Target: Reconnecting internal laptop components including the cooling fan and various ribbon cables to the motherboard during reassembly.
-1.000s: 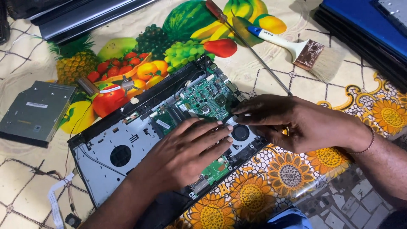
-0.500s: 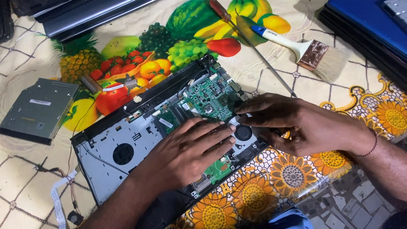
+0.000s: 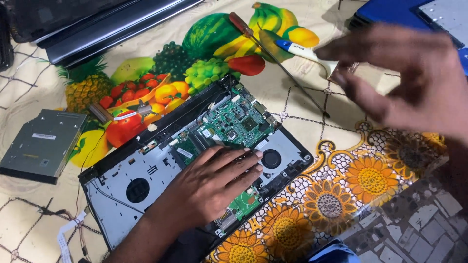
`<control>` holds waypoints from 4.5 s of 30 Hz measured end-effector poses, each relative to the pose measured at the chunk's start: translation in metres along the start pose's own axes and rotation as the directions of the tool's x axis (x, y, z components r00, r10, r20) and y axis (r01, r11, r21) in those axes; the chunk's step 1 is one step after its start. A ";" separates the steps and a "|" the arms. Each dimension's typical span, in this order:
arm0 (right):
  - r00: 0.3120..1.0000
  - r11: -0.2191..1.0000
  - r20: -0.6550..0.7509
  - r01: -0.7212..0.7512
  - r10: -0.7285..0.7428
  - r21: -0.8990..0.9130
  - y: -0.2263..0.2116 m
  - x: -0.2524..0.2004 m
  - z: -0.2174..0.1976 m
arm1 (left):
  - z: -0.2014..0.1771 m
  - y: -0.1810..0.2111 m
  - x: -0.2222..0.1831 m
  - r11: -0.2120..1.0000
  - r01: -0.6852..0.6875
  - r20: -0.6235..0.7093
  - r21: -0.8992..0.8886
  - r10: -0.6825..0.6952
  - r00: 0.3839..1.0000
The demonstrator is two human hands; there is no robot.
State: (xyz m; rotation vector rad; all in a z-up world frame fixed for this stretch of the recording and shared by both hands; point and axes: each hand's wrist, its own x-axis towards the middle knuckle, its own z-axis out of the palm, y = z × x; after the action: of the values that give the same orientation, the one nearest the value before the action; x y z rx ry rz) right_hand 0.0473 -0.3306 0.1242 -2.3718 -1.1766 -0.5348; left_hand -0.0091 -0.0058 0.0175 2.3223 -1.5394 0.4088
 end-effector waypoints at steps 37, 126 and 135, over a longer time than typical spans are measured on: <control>0.908 0.622 0.273 -0.417 0.317 0.663 0.037 0.040 0.052 | -0.003 -0.001 0.011 0.979 0.168 -0.175 0.114 -0.147 0.973; 0.926 0.800 0.374 -0.191 -0.045 0.568 -0.032 0.008 0.060 | 0.032 0.000 -0.006 0.970 -0.070 -0.133 0.235 0.103 0.986; 0.967 0.833 0.252 -0.110 -0.036 0.542 -0.041 0.011 0.070 | 0.033 0.001 -0.003 0.996 -0.017 -0.164 0.090 0.032 0.986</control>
State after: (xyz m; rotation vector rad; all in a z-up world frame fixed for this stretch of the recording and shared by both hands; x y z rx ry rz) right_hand 0.0305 -0.2630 0.0805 -1.9773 -1.1870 0.1314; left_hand -0.0091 -0.0176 -0.0133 2.2720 -1.4995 0.6708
